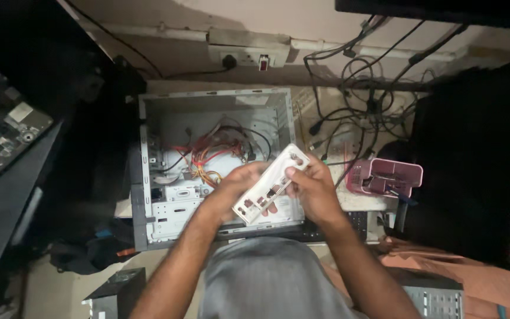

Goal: The person works on an open desktop computer case on a workbench, using a screwdriver and their hands to position the motherboard, connect internal cables, and seat components such as memory and the CPU cooler inside the case.

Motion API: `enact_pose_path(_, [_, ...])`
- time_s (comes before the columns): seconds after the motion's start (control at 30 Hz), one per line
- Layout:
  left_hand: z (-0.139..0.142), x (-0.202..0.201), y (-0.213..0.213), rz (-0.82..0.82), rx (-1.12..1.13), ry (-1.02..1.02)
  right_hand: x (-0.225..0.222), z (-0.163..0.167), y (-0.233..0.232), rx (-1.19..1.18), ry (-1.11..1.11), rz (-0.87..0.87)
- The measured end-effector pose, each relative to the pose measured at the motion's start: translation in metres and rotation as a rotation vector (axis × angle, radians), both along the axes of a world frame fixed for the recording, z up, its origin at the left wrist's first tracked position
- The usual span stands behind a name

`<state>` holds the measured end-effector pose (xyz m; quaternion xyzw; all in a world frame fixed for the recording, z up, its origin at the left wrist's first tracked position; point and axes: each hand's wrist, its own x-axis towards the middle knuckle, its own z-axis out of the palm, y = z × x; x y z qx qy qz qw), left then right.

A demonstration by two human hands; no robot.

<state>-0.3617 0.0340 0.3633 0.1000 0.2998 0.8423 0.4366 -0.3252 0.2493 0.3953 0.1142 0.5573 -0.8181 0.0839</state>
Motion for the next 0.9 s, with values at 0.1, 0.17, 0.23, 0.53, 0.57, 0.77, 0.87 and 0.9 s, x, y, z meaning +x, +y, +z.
enact_pose_path(0.1, [-0.002,-0.006,-0.012,0.07,0.318,-0.198,0.006,0.002,-0.01,-0.22,-0.049,-0.123])
enact_pose_path(0.17, [-0.003,0.0,-0.01,0.203,0.344,-0.305,0.009,0.0,-0.017,-0.335,-0.111,-0.213])
enact_pose_path(0.23, [-0.005,0.013,0.0,0.325,0.363,-0.198,0.013,-0.004,-0.023,-0.443,-0.135,-0.201])
enact_pose_path(0.53, [-0.023,0.017,0.032,0.651,-0.052,0.126,0.039,-0.02,-0.03,-0.499,-0.311,0.004])
enact_pose_path(0.57, [-0.026,0.012,0.036,0.683,-0.103,0.105,0.041,-0.021,-0.023,-0.458,-0.334,0.041])
enact_pose_path(0.77, [-0.072,-0.042,0.067,0.547,-0.568,-0.006,0.048,-0.038,0.051,-0.447,-0.202,-0.1])
enact_pose_path(0.87, [-0.107,-0.058,0.098,0.444,-0.849,0.087,0.036,-0.059,0.084,-0.402,-0.099,-0.181])
enact_pose_path(0.9, [-0.118,-0.06,0.106,0.421,-0.834,0.055,0.032,-0.068,0.092,-0.398,-0.112,-0.184])
